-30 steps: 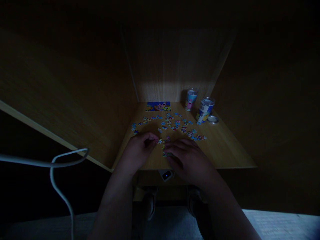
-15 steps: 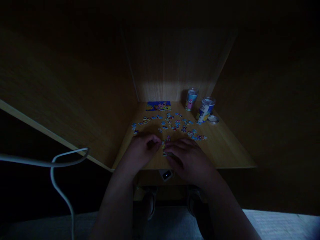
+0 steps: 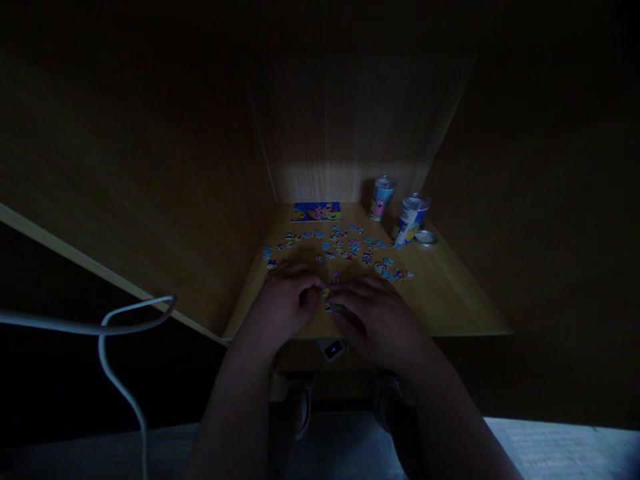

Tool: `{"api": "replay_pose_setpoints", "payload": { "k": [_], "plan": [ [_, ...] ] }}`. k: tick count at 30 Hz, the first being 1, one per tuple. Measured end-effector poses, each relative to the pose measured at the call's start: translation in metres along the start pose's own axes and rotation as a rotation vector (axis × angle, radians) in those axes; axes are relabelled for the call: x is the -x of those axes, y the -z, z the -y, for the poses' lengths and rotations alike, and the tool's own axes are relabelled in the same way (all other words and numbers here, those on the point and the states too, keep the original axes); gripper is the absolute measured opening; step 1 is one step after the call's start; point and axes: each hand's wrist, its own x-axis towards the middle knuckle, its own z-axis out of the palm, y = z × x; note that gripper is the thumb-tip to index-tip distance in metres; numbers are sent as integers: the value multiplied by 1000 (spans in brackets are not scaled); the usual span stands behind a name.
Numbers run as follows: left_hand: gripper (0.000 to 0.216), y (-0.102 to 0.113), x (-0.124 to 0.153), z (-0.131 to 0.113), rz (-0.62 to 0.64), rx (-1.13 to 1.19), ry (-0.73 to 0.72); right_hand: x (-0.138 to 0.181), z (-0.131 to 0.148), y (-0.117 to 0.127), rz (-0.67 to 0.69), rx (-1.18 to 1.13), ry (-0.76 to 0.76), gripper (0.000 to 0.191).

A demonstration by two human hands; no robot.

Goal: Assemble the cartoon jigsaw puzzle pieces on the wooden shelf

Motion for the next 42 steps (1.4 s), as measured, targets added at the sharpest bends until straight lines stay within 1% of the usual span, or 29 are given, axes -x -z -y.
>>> {"api": "replay_pose_setpoints", "payload": {
  "k": [5, 10, 18, 27, 33, 42],
  "plan": [
    [24, -1, 0, -5, 18, -106, -43, 0, 0, 1, 8, 9, -3, 19],
    [22, 0, -1, -10, 37, -117, -43, 0, 0, 0, 14, 6, -4, 22],
    [23, -2, -2, -7, 14, -148, -39, 0, -1, -1, 3, -2, 6, 20],
    [21, -1, -1, -10, 47, -137, -52, -1, 1, 0, 1, 2, -3, 19],
    [21, -1, 0, -10, 47, -149, -67, 0, 0, -1, 9, 4, -9, 20],
    [22, -2, -1, -10, 17, -105, -75, 0, -1, -1, 7, 0, -6, 20]
  ]
}}
